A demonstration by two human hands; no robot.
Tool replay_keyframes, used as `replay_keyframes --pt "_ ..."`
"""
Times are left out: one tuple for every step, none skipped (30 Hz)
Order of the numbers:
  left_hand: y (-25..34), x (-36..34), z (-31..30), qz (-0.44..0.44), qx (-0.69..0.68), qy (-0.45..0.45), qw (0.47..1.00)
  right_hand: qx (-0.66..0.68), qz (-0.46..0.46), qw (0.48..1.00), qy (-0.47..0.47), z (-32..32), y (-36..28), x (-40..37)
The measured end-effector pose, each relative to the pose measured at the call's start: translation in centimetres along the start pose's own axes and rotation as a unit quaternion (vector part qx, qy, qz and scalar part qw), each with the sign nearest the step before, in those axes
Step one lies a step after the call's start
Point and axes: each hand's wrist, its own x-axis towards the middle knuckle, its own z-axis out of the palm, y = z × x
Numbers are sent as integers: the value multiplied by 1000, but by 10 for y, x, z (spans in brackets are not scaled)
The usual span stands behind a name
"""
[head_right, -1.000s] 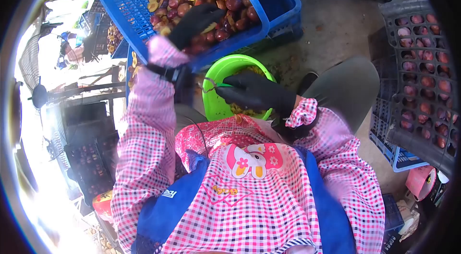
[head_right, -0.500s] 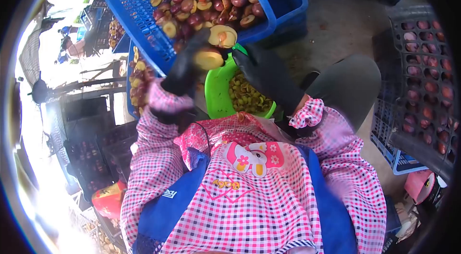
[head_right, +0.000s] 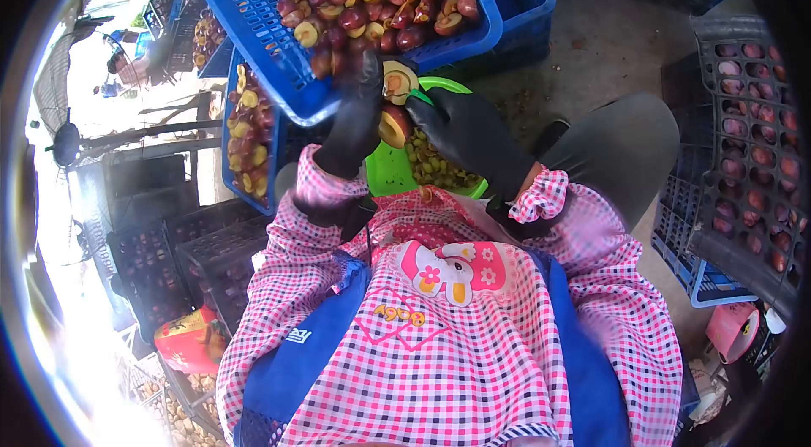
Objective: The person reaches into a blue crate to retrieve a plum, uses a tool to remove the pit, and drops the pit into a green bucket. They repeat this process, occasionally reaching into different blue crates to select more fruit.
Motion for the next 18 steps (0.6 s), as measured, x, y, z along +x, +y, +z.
replay_keyframes --pt "0 0 0 0 9 -4 1000 1 -5 1000 -13 -1 2 0" --pt "-1 1 -1 -1 9 -5 1000 1 -9 1000 -25 -1 2 0" --pt "-4 2 -3 -26 -3 -18 999 1 -8 1000 -24 -2 3 1" --pt "-6 3 -4 -52 -15 -31 998 29 -1 998 -57 -4 3 1" --pt "-5 4 -3 -54 -15 -32 998 57 6 994 -88 -6 -2 3" --pt "-2 5 -2 -38 9 -38 999 56 6 995 -87 -13 -7 5" --pt "-1 5 -1 -24 32 -41 998 195 147 955 -166 -22 -14 6" --pt "-2 7 -1 -24 32 -42 998 325 281 871 -237 -27 -19 7" --pt "-4 9 0 36 37 -47 998 326 281 871 -237 -26 -15 5" --pt "-5 9 1 93 41 -50 994 497 304 759 -290 -23 -8 -1" --pt "-1 8 4 94 40 -49 994 645 313 614 -330 -21 -6 -3" --pt "6 8 8 130 63 -32 989 643 311 616 -331 -19 -4 -2" --pt "10 7 10 165 86 -16 982 679 293 579 -345 -17 -5 -2" --pt "11 9 5 166 85 -15 982 711 275 539 -358 -15 -5 -1" --pt "12 12 -6 9 -24 -34 999 709 276 540 -360 -12 -7 -3" --pt "12 13 -14 -147 -134 -52 979 510 118 779 -346 -8 -8 -5" --pt "9 8 -19 -145 -134 -47 979 253 -57 921 -290 -3 -9 -7" --pt "6 2 -23 -12 73 23 997 256 -58 919 -294 2 -8 -7"
